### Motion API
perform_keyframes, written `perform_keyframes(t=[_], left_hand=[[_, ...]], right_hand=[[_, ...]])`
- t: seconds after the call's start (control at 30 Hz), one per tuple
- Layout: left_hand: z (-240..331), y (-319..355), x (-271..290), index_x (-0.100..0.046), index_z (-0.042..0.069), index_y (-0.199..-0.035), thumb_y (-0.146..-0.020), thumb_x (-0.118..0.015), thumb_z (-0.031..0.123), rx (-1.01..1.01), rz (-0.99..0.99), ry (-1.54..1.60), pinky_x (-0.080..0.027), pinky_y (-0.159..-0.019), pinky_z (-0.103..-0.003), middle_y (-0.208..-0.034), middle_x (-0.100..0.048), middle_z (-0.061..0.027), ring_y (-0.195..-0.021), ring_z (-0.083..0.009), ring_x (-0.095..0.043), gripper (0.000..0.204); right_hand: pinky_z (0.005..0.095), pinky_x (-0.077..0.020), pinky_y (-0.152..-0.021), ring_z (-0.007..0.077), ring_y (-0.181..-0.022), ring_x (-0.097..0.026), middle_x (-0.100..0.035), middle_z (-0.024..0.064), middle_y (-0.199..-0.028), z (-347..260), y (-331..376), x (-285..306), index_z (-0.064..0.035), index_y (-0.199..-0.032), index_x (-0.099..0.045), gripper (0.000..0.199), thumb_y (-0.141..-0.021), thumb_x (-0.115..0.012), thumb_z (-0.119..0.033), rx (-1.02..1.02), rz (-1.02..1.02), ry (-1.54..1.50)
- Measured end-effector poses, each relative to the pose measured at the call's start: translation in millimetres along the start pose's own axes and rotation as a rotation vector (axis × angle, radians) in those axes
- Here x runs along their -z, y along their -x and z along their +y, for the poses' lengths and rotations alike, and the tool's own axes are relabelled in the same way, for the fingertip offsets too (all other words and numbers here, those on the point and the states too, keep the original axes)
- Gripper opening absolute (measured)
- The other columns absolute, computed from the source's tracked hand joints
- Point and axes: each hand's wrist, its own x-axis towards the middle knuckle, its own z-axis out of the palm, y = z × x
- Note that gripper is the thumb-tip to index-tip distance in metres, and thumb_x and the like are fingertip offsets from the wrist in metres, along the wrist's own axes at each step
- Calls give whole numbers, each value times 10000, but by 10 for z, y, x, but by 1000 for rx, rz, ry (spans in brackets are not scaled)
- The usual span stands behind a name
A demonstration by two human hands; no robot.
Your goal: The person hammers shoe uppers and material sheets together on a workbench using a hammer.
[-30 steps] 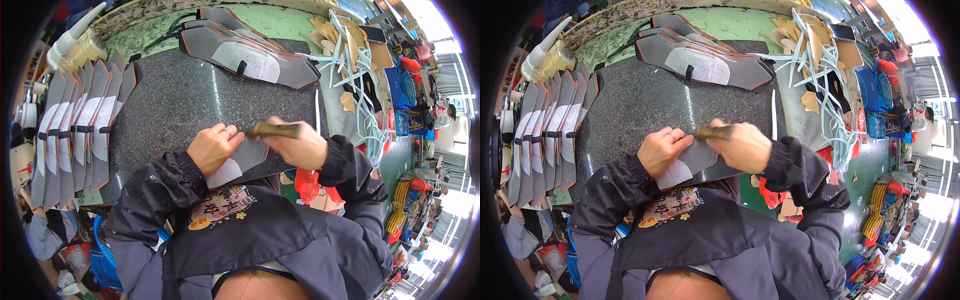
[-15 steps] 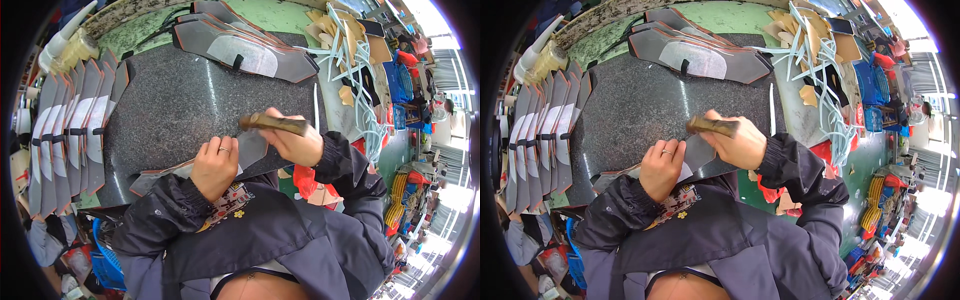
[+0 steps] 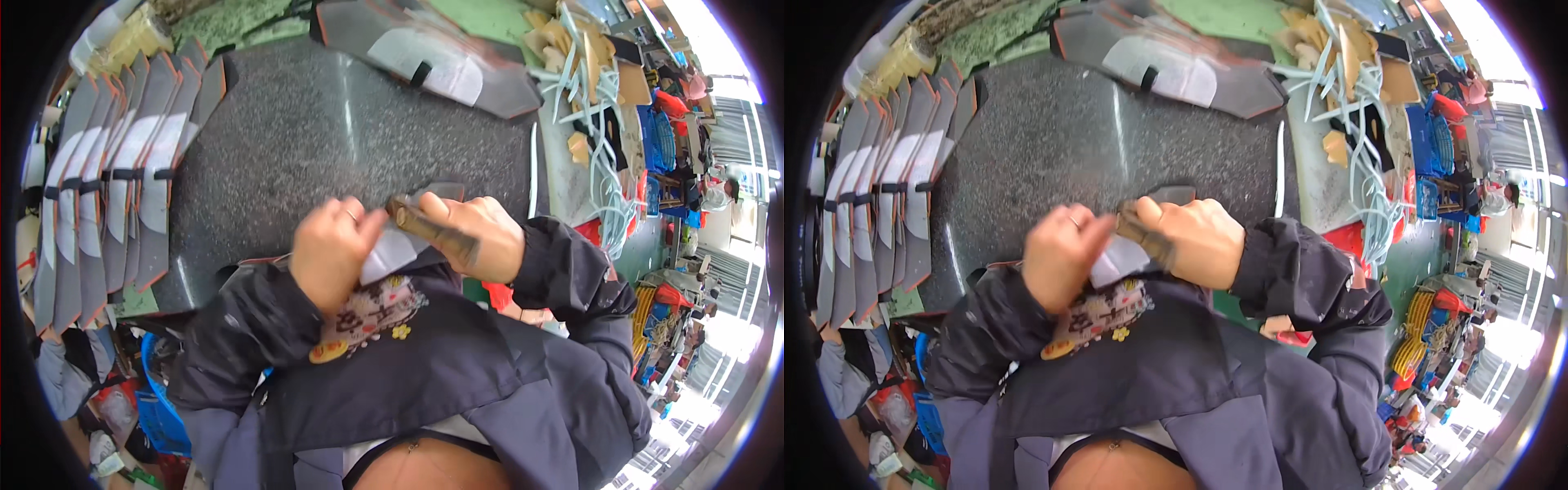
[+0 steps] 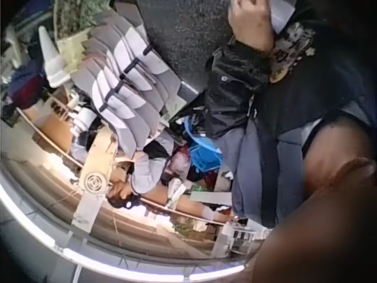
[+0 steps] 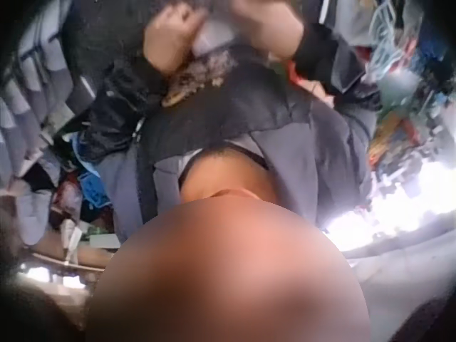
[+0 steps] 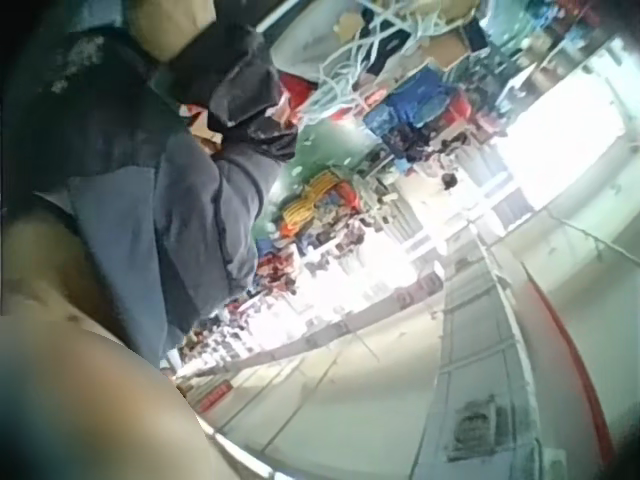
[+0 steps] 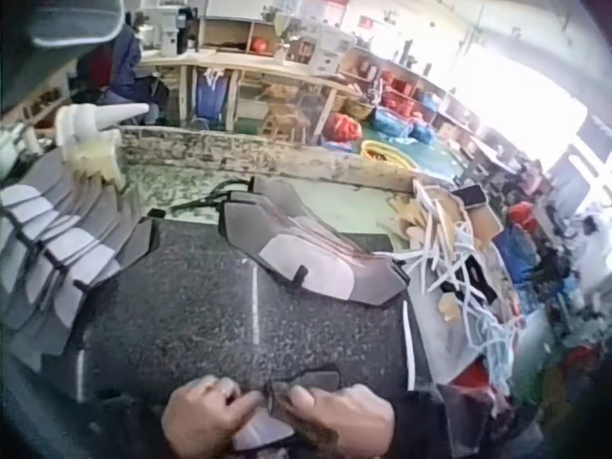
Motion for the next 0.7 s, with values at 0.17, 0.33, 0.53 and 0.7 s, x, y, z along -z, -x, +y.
perform_keyframes(t=[0.17, 0.33, 0.53, 0.7], left_hand=[[-188, 172, 86, -682, 10, -968, -774, -722, 114, 210, -18, 446, -499, -612, -337, -839, -612, -107, -682, -258, -623, 224], [-96, 358, -42, -634, 5, -1062, -736, -596, 96, -99, 112, -97, -477, -681, -327, -945, -587, -82, -827, -218, -557, 340], [-133, 365, -50, -645, 60, -1073, -741, -651, 87, -53, 83, -40, -501, -672, -353, -916, -597, -74, -794, -254, -596, 333], [-223, 567, 0, -640, 35, -987, -765, -629, 106, -39, 97, 82, -503, -677, -330, -913, -594, -64, -827, -240, -588, 233]], right_hand=[[431, -498, -543, 363, -635, -618, -632, 135, -770, -48, -40, -22, -83, -1099, -504, 248, -874, -588, -145, -106, 22, 19], [375, -483, -611, 344, -704, -601, -567, 152, -834, 129, -83, -22, -19, -1134, -574, 238, -920, -583, -122, 208, 251, 38], [462, -460, -509, 387, -620, -600, -593, 150, -701, -292, -93, -132, -56, -1014, -457, 207, -875, -581, -146, -152, -68, 24], [430, -479, -537, 360, -624, -605, -585, 137, -714, -256, -156, -178, -76, -1019, -536, 168, -877, -599, -140, -6, 153, -2]])
